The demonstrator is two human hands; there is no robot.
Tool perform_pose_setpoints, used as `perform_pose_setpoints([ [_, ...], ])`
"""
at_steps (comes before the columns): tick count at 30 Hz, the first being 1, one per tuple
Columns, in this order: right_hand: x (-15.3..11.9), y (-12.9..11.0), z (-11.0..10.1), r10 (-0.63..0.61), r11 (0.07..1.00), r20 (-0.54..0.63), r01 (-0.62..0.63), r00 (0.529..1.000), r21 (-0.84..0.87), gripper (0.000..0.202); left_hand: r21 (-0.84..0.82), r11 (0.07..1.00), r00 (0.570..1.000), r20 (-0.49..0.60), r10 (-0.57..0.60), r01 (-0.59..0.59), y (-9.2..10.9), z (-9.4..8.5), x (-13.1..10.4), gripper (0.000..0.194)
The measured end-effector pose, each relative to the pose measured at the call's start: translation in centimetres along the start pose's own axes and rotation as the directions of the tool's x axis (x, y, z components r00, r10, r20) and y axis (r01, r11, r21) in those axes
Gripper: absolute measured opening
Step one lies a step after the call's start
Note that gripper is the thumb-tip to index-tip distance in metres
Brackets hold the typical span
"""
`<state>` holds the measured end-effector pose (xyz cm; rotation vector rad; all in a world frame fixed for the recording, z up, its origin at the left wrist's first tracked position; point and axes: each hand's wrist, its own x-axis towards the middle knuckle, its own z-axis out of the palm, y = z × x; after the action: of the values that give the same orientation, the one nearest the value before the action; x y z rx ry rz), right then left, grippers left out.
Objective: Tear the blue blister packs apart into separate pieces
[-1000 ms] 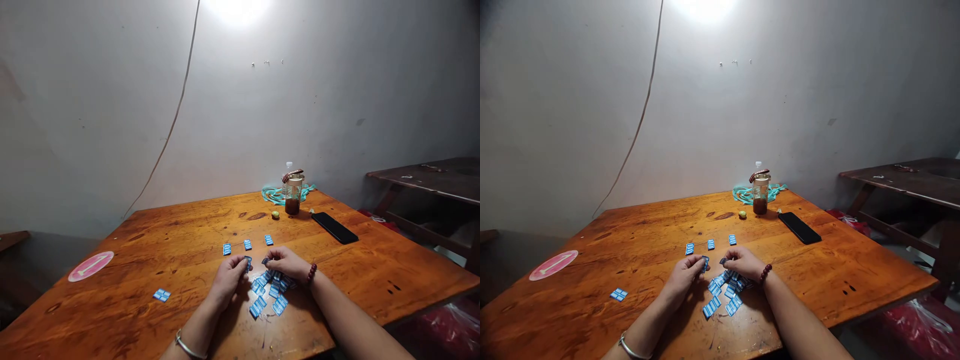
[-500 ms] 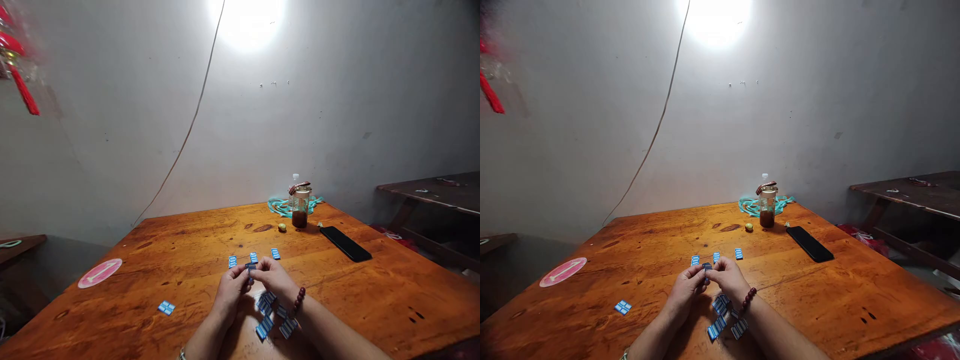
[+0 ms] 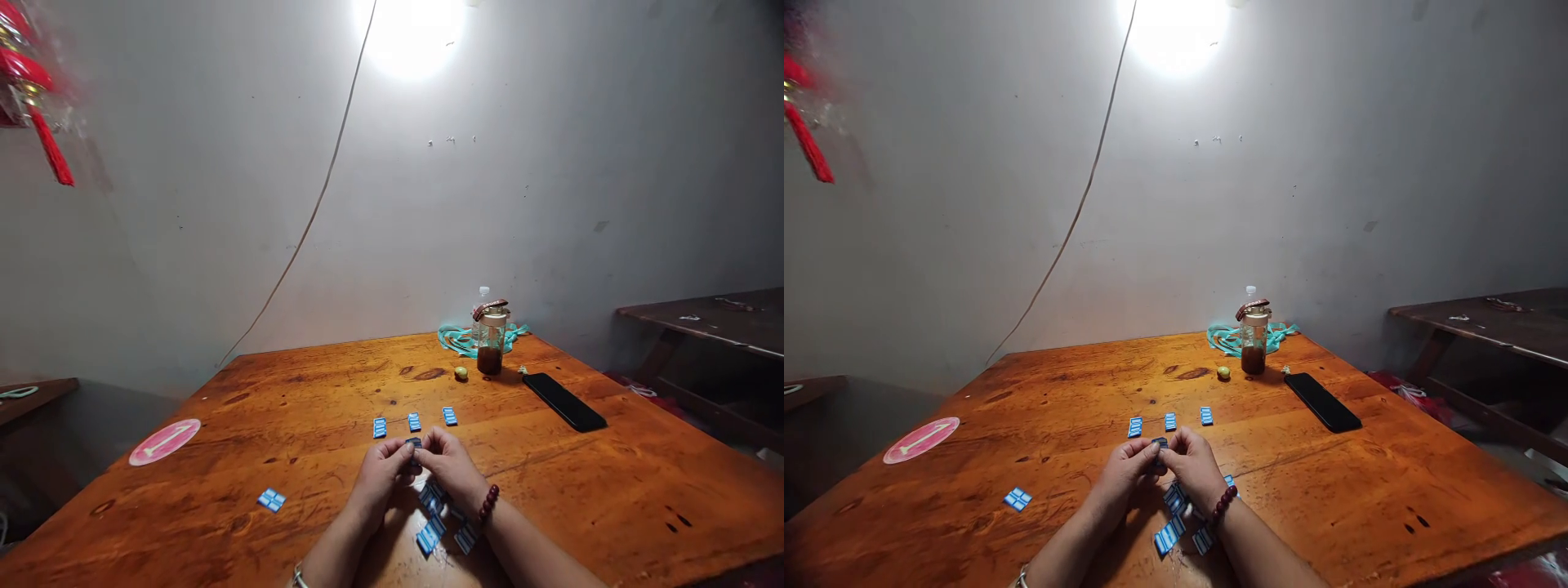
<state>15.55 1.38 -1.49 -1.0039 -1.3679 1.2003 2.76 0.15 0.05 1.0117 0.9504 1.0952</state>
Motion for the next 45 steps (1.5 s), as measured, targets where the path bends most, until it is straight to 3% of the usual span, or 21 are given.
perform_pose_setpoints([
  [3, 0.3, -0.7, -1.0, -0.028, 1.000, 0.041, 0.028, 0.999, 0.000, 0.020, -0.006, 0.999, 0.999, -0.031, 0.037, -0.037, 0.1, -0.3, 0.1, 0.025],
  [7, 1.1, -1.1, -3.8, -0.014, 0.992, -0.010, 0.013, 1.000, -0.128, 0.014, 0.011, 0.996, 0.989, -0.122, 0.086, -0.086, 0.7, -0.5, 0.0, 0.025],
  [10, 1.0, -0.8, -5.3, 0.111, 0.948, 0.130, -0.066, 0.985, -0.310, 0.015, 0.024, 0.995, 0.984, -0.148, 0.099, -0.097, 1.0, -0.7, 0.0, 0.026],
  [12, 0.6, -0.9, -5.6, 0.128, 0.874, 0.232, 0.001, 0.964, -0.486, 0.018, 0.026, 0.995, 0.983, -0.153, 0.102, -0.100, 0.9, -0.8, 0.1, 0.027],
  [14, 0.0, -1.3, -5.6, 0.079, 0.746, 0.312, 0.151, 0.947, -0.649, 0.022, 0.030, 0.995, 0.981, -0.164, 0.102, -0.098, 0.9, -0.8, 0.1, 0.028],
  [16, -0.5, -1.7, -5.4, 0.052, 0.623, 0.364, 0.254, 0.930, -0.740, 0.025, 0.037, 0.994, 0.980, -0.172, 0.104, -0.099, 0.8, -0.9, 0.1, 0.028],
  [18, -0.6, -2.0, -5.3, 0.077, 0.575, 0.378, 0.269, 0.922, -0.773, 0.021, 0.046, 0.994, 0.979, -0.172, 0.110, -0.104, 0.8, -0.9, 0.2, 0.029],
  [20, -0.5, -1.9, -5.3, 0.128, 0.607, 0.348, 0.204, 0.929, -0.768, 0.012, 0.055, 0.993, 0.978, -0.170, 0.117, -0.109, 0.8, -0.9, 0.2, 0.028],
  [23, -0.1, -1.5, -5.3, 0.162, 0.745, 0.289, 0.074, 0.944, -0.663, 0.006, 0.074, 0.991, 0.979, -0.163, 0.123, -0.112, 0.7, -0.9, 0.3, 0.027],
  [26, 0.1, -1.3, -4.7, 0.109, 0.895, 0.227, 0.004, 0.968, -0.447, 0.011, 0.103, 0.988, 0.980, -0.148, 0.134, -0.119, 0.6, -0.8, 0.2, 0.025],
  [29, -0.2, -1.7, -3.3, 0.067, 0.976, 0.150, -0.034, 0.986, -0.215, 0.017, 0.131, 0.983, 0.982, -0.117, 0.146, -0.131, 0.4, -0.5, 0.1, 0.025],
  [35, -0.7, -1.5, -0.8, 0.059, 0.997, 0.114, -0.065, 0.992, 0.045, 0.028, 0.104, 0.989, 0.991, -0.066, 0.115, -0.108, 0.2, 0.3, 0.0, 0.025],
  [41, -0.3, -0.6, -0.5, 0.070, 0.997, 0.034, -0.069, 0.997, -0.036, 0.032, -0.005, 0.997, 0.997, 0.029, 0.074, -0.074, 0.5, 0.9, -0.6, 0.025],
  [45, -0.3, -0.3, -0.6, 0.054, 0.992, 0.003, -0.053, 0.999, -0.115, 0.033, -0.030, 0.999, 1.000, -0.003, 0.024, -0.024, 0.7, 0.8, -0.8, 0.026],
])
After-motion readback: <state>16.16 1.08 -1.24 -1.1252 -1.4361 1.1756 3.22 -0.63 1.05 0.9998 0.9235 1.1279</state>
